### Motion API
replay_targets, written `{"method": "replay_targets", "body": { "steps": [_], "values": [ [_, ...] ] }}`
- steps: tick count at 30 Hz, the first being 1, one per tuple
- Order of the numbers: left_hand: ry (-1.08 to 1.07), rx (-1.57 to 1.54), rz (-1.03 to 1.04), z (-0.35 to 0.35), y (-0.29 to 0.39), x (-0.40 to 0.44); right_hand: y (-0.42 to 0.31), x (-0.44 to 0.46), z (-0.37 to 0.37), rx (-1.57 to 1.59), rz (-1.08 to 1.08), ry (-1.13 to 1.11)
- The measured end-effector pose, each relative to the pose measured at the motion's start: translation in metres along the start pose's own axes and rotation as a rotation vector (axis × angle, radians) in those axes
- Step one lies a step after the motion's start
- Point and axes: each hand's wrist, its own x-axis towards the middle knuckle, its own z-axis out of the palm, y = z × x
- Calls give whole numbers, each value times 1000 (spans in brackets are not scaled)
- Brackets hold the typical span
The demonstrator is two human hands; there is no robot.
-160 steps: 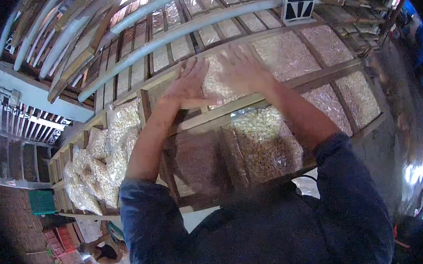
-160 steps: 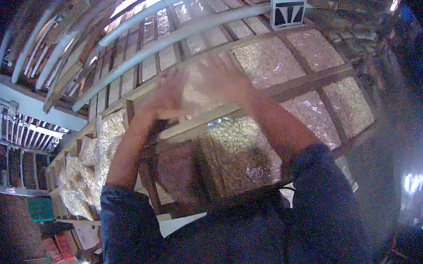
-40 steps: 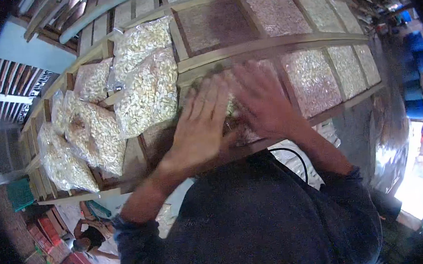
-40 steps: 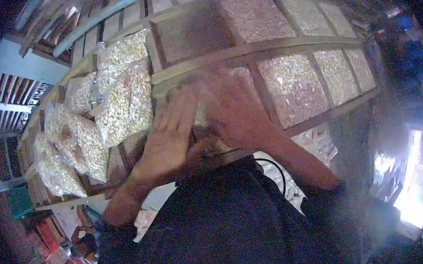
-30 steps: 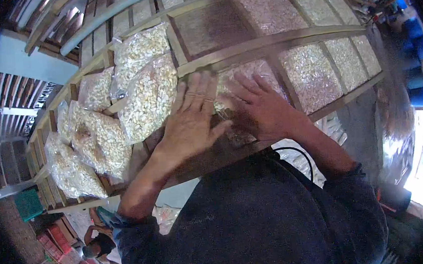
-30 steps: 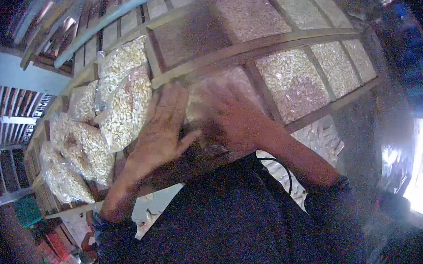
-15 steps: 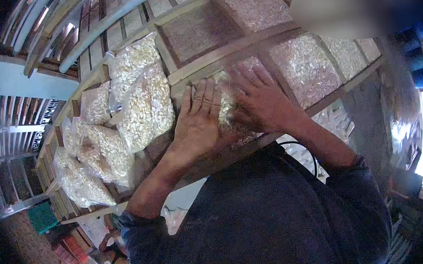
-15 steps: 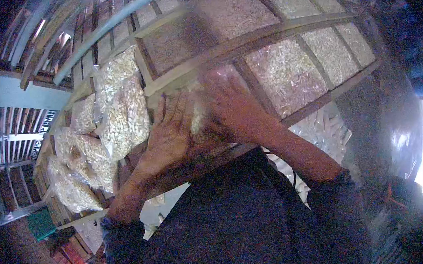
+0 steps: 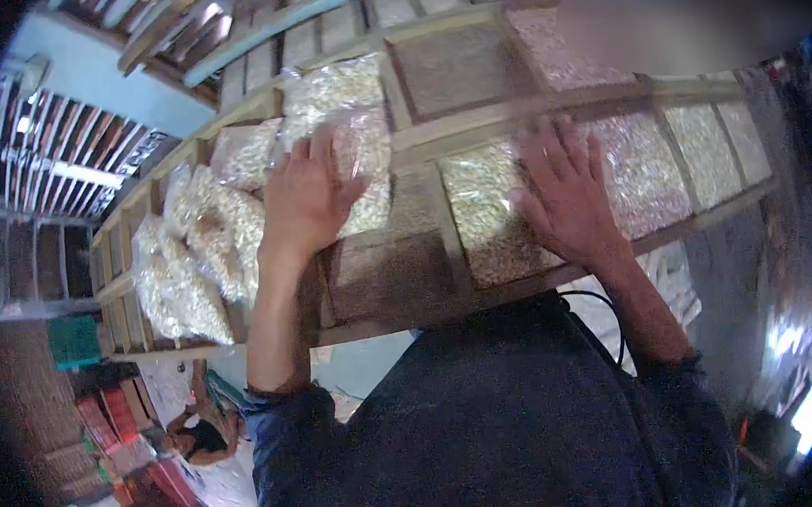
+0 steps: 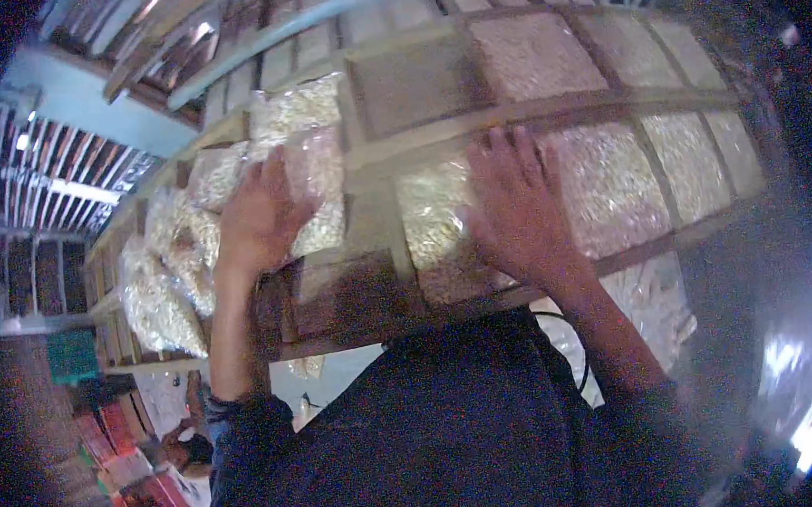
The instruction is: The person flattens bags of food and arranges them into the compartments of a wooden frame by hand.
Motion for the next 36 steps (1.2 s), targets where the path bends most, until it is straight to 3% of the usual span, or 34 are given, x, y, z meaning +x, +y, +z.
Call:
{"method": "replay_targets", "body": {
  "steps": [1, 4, 5, 6, 7, 9, 10, 12, 14, 16, 17, 18, 19, 20, 22, 24, 25, 27, 30, 32, 34, 36],
  "values": [
    [-115, -79, -158, -3, -6, -3, -2, 2, -10, 83, -13, 55],
    [-233, -296, -230, -14, -13, -2, -7, 8, -18, 251, -57, 148],
    [9, -525, -217, -3, -13, -14, -13, 10, -21, 511, -74, 151],
    [24, -515, -212, -9, -4, -19, -19, 13, -24, 768, -95, 152],
    [113, -856, -245, -18, 12, -22, -29, 16, -28, 767, -100, 164],
    [334, -1370, -287, -38, 55, -28, -49, 23, -34, 1542, 201, -76],
    [342, -1368, -280, -39, 72, -32, -53, 28, -32, 1539, 192, -70],
    [487, -1447, -304, -37, 96, -43, -56, 38, -24, 2340, 520, -487],
    [543, -1461, -178, -4, 97, -57, -43, 43, -39, 2343, 461, -490],
    [601, -1473, -58, 15, 96, -54, -30, 45, -60, 1738, 183, -130],
    [526, -1756, -255, 17, 96, -50, -21, 46, -72, 1505, 136, -137],
    [432, -2031, -471, 22, 97, -47, -14, 48, -85, 1498, 135, -146],
    [253, -2092, -474, 35, 92, -41, -7, 50, -98, 1237, -86, -113],
    [256, -2098, -480, 44, 91, -42, -2, 53, -103, 970, -296, -75],
    [-61, -2044, -458, 40, 96, -33, 9, 61, -100, 964, -415, -30],
    [-25, -2162, -438, 42, 109, -34, 20, 60, -108, 929, -60, -279],
    [-70, -2178, -398, 46, 109, -31, 25, 57, -106, 924, -58, -275],
    [-155, -2214, -342, 51, 113, -26, 37, 41, -94, 1234, -8, -81],
    [-173, -2004, -366, 44, 128, -14, 52, 37, -87, 1421, 225, -136],
    [-198, -2038, -311, 39, 122, -7, 71, 23, -80, 1372, 190, -77],
    [-257, -1768, -238, 11, 116, -1, 99, 7, -73, 1885, -190, -487],
    [-316, -1744, -146, -5, 115, 12, 87, 4, -52, 2037, -100, -385]
  ]
}}
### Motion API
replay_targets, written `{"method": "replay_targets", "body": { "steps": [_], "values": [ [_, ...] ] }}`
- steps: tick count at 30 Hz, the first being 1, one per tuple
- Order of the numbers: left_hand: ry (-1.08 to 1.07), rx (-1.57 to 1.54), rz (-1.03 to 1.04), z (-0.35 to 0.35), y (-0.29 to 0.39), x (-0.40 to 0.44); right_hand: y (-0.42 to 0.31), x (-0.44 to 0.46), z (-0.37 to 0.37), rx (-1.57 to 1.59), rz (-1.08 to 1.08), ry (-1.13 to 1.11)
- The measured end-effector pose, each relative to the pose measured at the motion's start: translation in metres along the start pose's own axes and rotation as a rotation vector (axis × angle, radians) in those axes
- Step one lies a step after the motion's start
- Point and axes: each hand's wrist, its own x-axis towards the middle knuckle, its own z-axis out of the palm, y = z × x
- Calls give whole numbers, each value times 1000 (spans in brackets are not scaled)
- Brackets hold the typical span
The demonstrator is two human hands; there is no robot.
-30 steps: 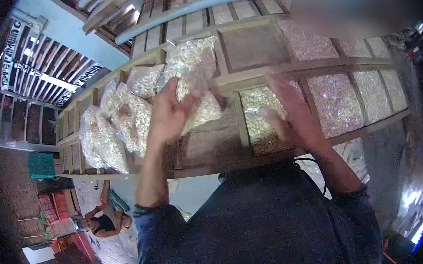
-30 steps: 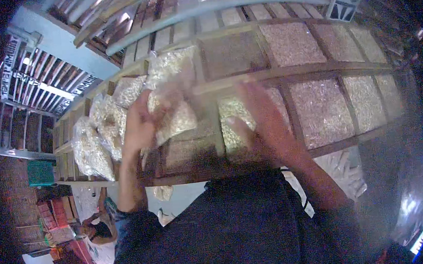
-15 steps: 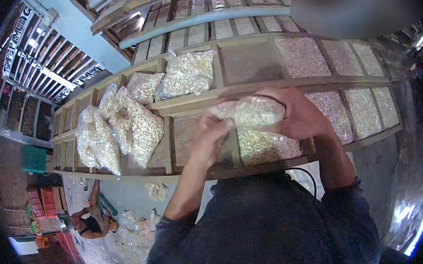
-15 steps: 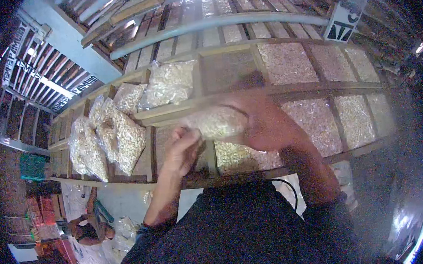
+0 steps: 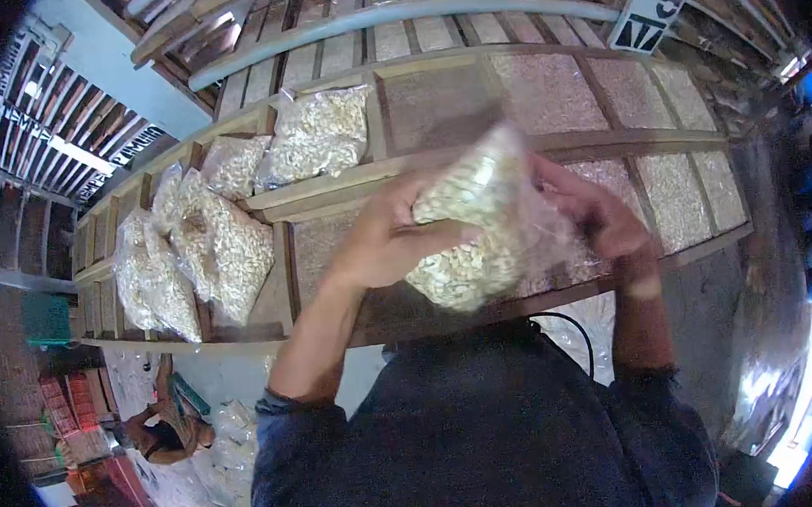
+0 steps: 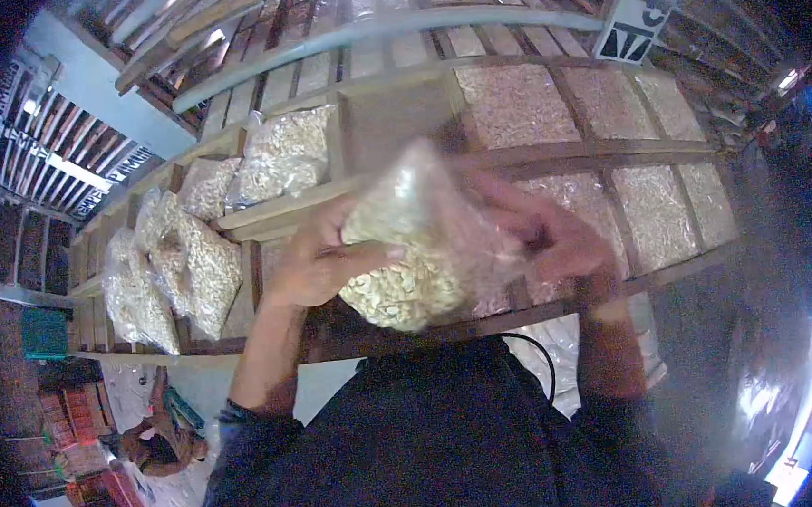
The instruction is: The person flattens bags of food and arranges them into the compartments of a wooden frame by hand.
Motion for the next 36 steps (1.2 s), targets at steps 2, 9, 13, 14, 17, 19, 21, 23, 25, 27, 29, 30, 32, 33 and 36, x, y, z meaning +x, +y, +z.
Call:
{"method": "replay_targets", "body": {
  "steps": [2, 9, 13, 14, 17, 19, 21, 23, 25, 27, 29, 30, 32, 33, 36],
  "values": [
    [-194, 606, 365, -2, 4, 14, 8, 16, 12, -458, 169, 31],
    [-77, -716, -103, -12, -47, -12, 25, 7, 40, 185, 119, 399],
    [82, -418, -134, 6, -59, -12, 30, 7, 41, 248, 237, 654],
    [139, -167, -119, 5, -57, -8, 29, 5, 36, 245, 247, 654],
    [389, 481, -6, -2, -38, -19, 28, -3, 21, -802, 401, 753],
    [519, 863, -31, -3, -26, -23, 26, -6, 23, -1618, -154, 620],
    [632, 707, 294, 1, -21, -24, 19, 9, 50, -1636, -259, 498],
    [417, 946, 448, -2, -35, -12, 30, 23, 55, -1656, -380, 363],
    [63, 1298, 419, 11, -43, -10, 61, 25, 44, -1535, -248, -108],
    [51, 1338, 323, -4, -72, -15, 61, 16, 40, -1516, -171, -217],
    [79, 1416, 199, -10, -67, -18, 57, 3, 14, -1552, -249, 23],
    [76, 1416, 199, -20, -67, -16, 57, 0, -4, -1552, -247, 26],
    [182, 1329, 303, -44, -68, -3, 52, 5, -36, -1571, -20, 349],
    [208, 1379, 319, -52, -63, 12, 49, 14, -45, -1572, -20, 352],
    [172, 1425, 315, -68, -47, 36, 40, 33, -61, -1575, -286, 291]
  ]
}}
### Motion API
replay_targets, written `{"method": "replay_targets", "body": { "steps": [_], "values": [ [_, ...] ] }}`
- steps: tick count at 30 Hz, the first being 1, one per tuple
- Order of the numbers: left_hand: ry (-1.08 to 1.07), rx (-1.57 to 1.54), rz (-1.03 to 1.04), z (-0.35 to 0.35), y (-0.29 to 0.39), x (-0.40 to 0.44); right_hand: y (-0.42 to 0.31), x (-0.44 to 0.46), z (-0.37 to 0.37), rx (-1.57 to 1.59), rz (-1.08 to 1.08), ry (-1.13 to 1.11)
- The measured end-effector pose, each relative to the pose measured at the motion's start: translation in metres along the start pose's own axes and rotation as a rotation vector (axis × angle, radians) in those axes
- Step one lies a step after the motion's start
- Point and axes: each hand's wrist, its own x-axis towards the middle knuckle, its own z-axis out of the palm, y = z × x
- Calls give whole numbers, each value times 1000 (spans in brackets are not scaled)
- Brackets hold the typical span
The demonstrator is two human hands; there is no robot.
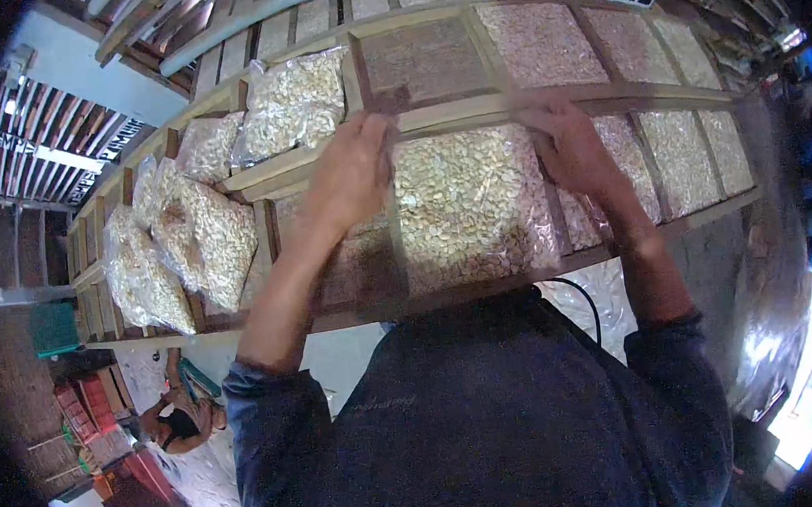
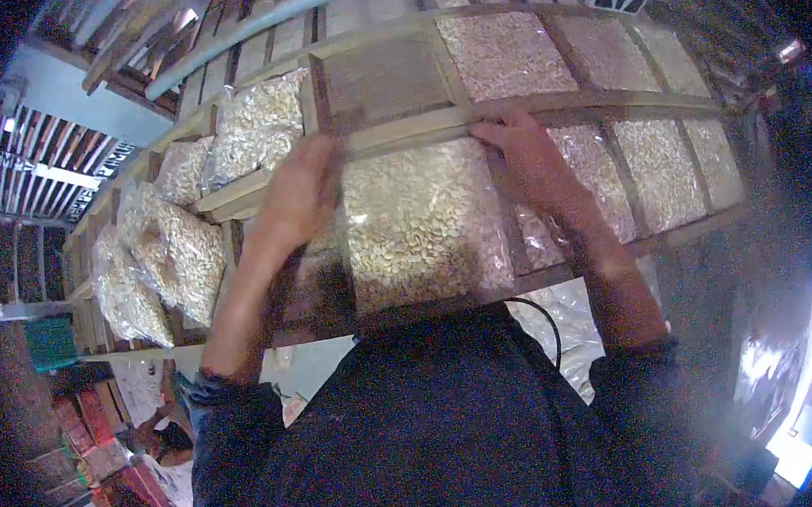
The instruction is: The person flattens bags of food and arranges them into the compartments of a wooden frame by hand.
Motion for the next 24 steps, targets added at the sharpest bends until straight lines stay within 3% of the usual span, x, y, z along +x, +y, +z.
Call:
{"method": "replay_targets", "body": {
  "steps": [3, 5, 7, 9, 12, 14, 16, 18, 21, 24],
  "values": [
    [-58, -55, 25, -4, -2, 5, -2, 10, -11, -14, 141, -114],
    [-69, -91, 27, -6, -3, 4, 0, 12, -11, 37, 116, -154],
    [-8, -373, 96, -6, -5, 7, 4, 12, -4, 47, 31, -86],
    [-13, -325, 84, 6, -8, 13, 3, 12, 2, 61, -37, -22],
    [-74, -235, 31, 12, -3, -2, -13, 6, -12, -128, 196, -190],
    [-141, -183, -26, 1, 3, -24, -29, -17, -38, -80, 179, -227],
    [-281, -254, -66, -24, 34, -57, -28, -67, -47, 374, 265, -267],
    [-395, -340, -89, -30, 57, -81, -58, -82, -64, 285, 193, -443],
    [-310, -332, -100, -14, 60, -105, -75, -94, -59, 286, 191, -366],
    [-220, -569, -71, -10, 60, -111, -73, -98, -57, 259, 158, -341]
  ]
}}
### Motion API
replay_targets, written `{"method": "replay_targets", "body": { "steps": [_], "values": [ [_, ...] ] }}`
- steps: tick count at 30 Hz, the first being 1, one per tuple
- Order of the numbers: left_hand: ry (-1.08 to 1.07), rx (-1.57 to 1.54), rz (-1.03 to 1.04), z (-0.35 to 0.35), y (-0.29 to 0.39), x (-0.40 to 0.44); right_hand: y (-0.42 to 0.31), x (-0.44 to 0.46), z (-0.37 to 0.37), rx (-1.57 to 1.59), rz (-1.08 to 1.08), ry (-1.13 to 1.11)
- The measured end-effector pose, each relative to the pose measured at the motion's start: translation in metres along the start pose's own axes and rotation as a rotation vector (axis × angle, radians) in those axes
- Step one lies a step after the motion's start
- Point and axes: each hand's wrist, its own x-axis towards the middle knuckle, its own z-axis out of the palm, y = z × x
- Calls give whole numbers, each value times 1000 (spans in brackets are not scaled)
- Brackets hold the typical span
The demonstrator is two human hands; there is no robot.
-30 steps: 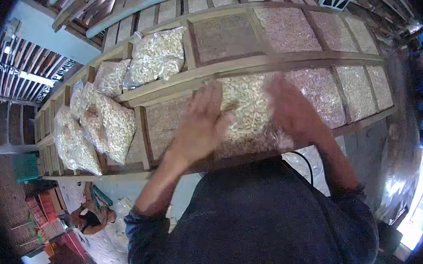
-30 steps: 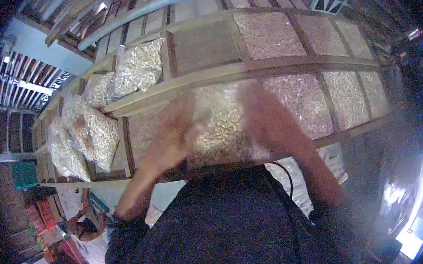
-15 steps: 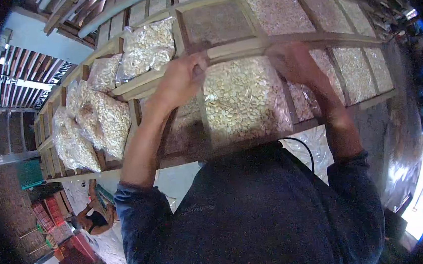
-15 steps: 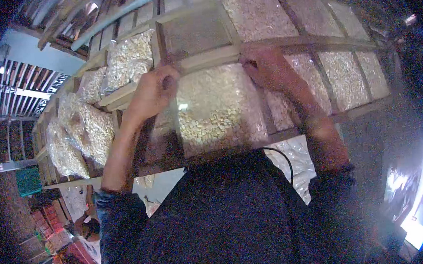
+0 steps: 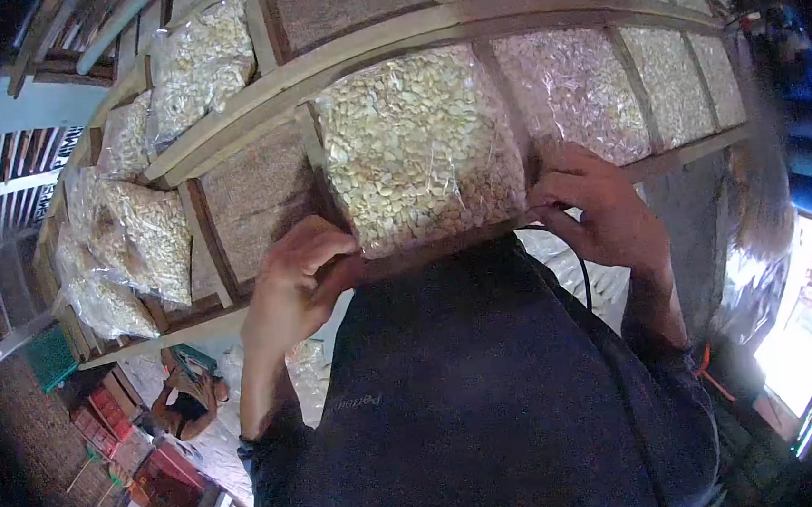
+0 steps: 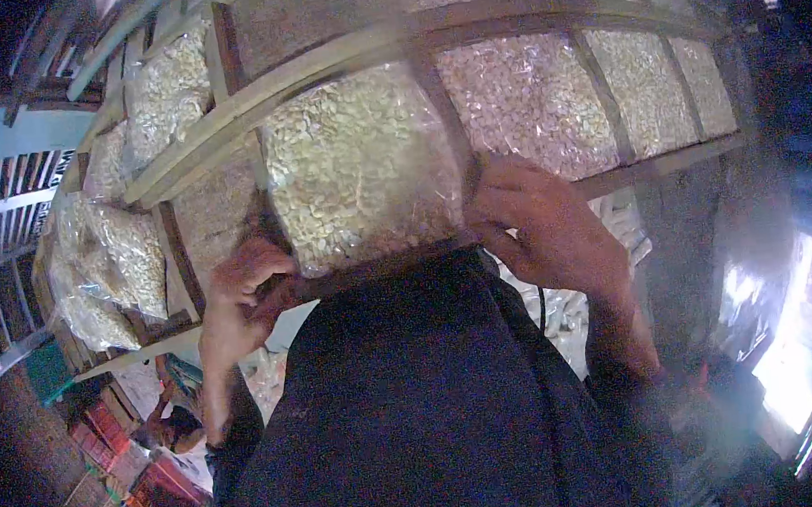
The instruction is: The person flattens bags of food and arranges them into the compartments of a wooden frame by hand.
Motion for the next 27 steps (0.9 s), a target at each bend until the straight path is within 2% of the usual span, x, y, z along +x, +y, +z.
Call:
{"method": "replay_targets", "body": {
  "steps": [3, 5, 6, 8, 9, 10, 12, 14, 18, 19, 24, 27],
  "values": [
    [119, 36, 21, 10, 1, -2, 4, 7, 1, 10, -11, -64],
    [299, -24, -180, 23, 3, -7, 6, 16, 3, -11, -51, 24],
    [314, -22, -178, 27, 5, -8, 10, 18, 3, -17, -66, 24],
    [407, 88, -53, 31, 8, -7, 19, 27, 0, 122, -170, -185],
    [395, 22, -140, 32, 13, -12, 16, 37, -14, 240, -99, -218],
    [415, 29, -132, 33, 18, -11, 21, 49, -16, 228, -118, -217],
    [438, 30, -114, 36, 30, -7, 39, 75, -14, -45, 57, 250],
    [456, 81, -151, 41, 28, -7, 59, 101, -14, -74, 1, 211],
    [463, -83, -169, 48, 14, -8, 68, 137, -6, -187, -164, 186],
    [455, -94, -113, 47, 14, -6, 67, 142, -9, -127, -85, 123],
    [348, -207, 102, 25, -1, -16, 60, 149, -14, -138, -120, 109],
    [326, -223, 84, -11, -10, -48, 24, 155, 0, -39, -84, 115]
  ]
}}
